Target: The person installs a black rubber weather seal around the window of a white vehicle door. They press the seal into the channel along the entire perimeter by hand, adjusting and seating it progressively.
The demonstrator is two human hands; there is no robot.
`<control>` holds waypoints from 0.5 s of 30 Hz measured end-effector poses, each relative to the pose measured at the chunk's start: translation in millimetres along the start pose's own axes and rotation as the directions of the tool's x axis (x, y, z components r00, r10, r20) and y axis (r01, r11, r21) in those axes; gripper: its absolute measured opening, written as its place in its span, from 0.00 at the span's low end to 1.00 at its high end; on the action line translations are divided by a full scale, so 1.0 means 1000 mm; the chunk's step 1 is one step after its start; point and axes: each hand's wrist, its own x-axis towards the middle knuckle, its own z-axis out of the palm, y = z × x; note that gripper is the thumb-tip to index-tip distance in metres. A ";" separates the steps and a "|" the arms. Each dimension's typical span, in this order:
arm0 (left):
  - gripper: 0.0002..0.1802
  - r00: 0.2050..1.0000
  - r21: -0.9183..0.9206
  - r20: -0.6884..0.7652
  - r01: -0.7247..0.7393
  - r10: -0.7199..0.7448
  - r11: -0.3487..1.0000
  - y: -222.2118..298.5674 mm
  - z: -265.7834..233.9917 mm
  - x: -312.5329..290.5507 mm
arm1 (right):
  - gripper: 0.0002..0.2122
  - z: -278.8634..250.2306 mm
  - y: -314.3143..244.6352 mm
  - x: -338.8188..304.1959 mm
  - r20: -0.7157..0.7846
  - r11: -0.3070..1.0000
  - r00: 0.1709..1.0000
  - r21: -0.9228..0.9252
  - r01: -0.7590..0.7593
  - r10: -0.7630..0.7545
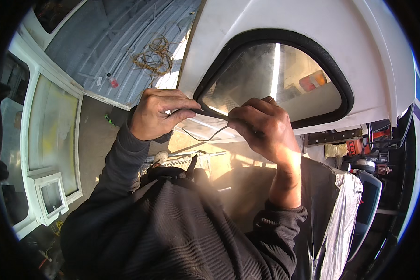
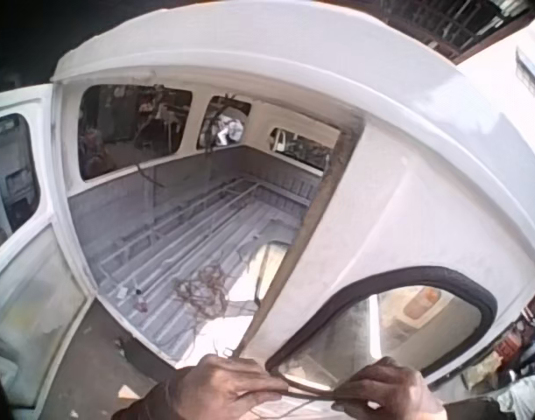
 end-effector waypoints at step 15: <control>0.28 0.870 -0.624 0.330 0.492 -0.366 0.607 0.011 0.036 0.033 | 0.08 0.114 -0.015 -0.060 0.162 -0.165 0.932 0.980 -0.113 0.324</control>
